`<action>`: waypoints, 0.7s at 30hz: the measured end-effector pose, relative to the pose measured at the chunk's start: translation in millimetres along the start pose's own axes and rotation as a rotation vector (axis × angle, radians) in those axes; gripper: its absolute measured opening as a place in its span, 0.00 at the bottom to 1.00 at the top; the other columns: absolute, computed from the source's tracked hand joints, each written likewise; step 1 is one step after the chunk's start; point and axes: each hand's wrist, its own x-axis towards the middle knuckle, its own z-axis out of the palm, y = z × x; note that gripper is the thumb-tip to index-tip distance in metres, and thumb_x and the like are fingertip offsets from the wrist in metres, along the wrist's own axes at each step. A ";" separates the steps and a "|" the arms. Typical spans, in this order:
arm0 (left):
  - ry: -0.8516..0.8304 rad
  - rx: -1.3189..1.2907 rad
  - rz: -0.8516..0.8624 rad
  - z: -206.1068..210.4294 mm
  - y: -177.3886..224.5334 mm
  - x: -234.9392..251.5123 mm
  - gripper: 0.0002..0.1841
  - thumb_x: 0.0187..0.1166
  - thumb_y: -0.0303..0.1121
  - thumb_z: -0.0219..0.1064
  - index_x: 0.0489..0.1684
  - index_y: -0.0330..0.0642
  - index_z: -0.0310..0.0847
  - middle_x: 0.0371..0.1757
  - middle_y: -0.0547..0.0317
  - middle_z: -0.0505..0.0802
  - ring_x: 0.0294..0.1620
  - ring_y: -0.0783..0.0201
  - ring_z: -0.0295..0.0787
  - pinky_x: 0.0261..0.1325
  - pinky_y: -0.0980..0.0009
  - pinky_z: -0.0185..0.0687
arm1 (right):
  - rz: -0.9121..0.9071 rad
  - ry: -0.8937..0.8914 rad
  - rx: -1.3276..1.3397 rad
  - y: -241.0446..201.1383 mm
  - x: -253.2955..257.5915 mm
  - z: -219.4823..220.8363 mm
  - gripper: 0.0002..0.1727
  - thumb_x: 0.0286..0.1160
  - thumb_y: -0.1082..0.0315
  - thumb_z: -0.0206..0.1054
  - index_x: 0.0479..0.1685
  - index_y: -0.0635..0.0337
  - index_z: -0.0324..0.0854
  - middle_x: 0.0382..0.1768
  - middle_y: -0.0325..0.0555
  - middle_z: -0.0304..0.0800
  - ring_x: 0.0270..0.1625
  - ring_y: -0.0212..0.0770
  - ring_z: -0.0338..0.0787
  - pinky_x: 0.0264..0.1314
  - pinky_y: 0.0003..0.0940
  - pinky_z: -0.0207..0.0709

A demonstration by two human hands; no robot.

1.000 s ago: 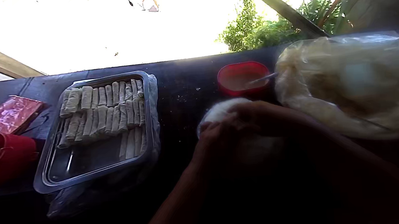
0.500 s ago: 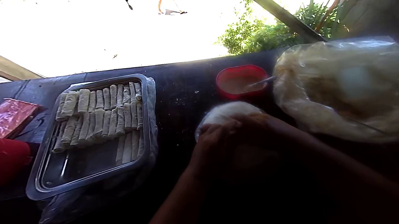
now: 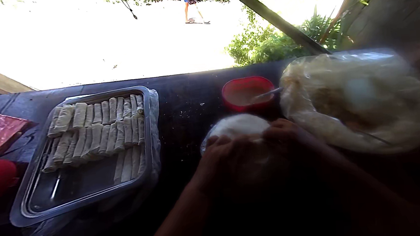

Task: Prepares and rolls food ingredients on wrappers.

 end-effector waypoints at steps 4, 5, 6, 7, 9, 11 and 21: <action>-0.028 0.000 -0.010 -1.0 0.4 -0.3 0.19 0.93 0.46 0.50 0.75 0.63 0.79 0.55 0.77 0.96 0.47 0.71 0.87 0.63 0.61 0.71 | 0.054 0.025 -0.077 -10.3 0.5 -2.1 0.18 0.90 0.53 0.54 0.45 0.47 0.90 0.30 0.36 0.91 0.41 0.38 0.91 0.51 0.41 0.83; -0.031 -0.003 -0.010 -0.8 0.2 0.2 0.19 0.93 0.46 0.50 0.75 0.63 0.79 0.55 0.77 0.96 0.47 0.71 0.87 0.64 0.61 0.71 | 0.061 0.062 -0.074 -12.4 0.3 -0.7 0.18 0.89 0.54 0.54 0.44 0.49 0.90 0.28 0.37 0.90 0.38 0.38 0.91 0.48 0.40 0.83; -0.031 -0.004 -0.010 -0.6 0.0 0.7 0.19 0.93 0.47 0.50 0.75 0.63 0.80 0.55 0.77 0.96 0.47 0.71 0.87 0.64 0.61 0.71 | 0.073 0.089 -0.060 -14.8 -0.3 0.7 0.17 0.88 0.56 0.55 0.43 0.50 0.90 0.29 0.37 0.90 0.38 0.37 0.90 0.47 0.38 0.83; -0.028 -0.006 -0.011 -0.4 0.1 1.0 0.19 0.93 0.46 0.50 0.75 0.63 0.80 0.54 0.77 0.97 0.47 0.70 0.87 0.63 0.61 0.72 | 0.091 0.107 -0.041 -17.3 -0.8 2.3 0.17 0.86 0.56 0.56 0.42 0.50 0.90 0.32 0.36 0.91 0.40 0.35 0.90 0.49 0.35 0.84; -0.029 -0.013 -0.012 -0.1 0.1 1.3 0.19 0.93 0.46 0.49 0.75 0.63 0.80 0.53 0.76 0.97 0.46 0.70 0.87 0.63 0.61 0.72 | 0.119 0.181 0.015 -20.4 -1.9 9.2 0.16 0.83 0.52 0.61 0.40 0.51 0.91 0.35 0.35 0.93 0.43 0.32 0.91 0.51 0.31 0.85; -0.037 -0.016 -0.012 -0.4 0.6 2.2 0.19 0.94 0.46 0.49 0.75 0.63 0.80 0.53 0.76 0.96 0.46 0.70 0.87 0.61 0.61 0.72 | 0.140 0.252 0.050 -22.1 -2.1 16.2 0.14 0.80 0.53 0.66 0.39 0.52 0.91 0.36 0.36 0.94 0.43 0.30 0.92 0.52 0.28 0.86; -0.095 -0.027 -0.067 -4.1 4.5 6.2 0.19 0.92 0.44 0.52 0.76 0.64 0.79 0.50 0.77 0.96 0.48 0.70 0.87 0.64 0.61 0.72 | 0.018 0.327 -0.016 -35.5 -1.7 38.0 0.11 0.78 0.69 0.65 0.55 0.59 0.86 0.42 0.45 0.95 0.45 0.37 0.94 0.54 0.31 0.89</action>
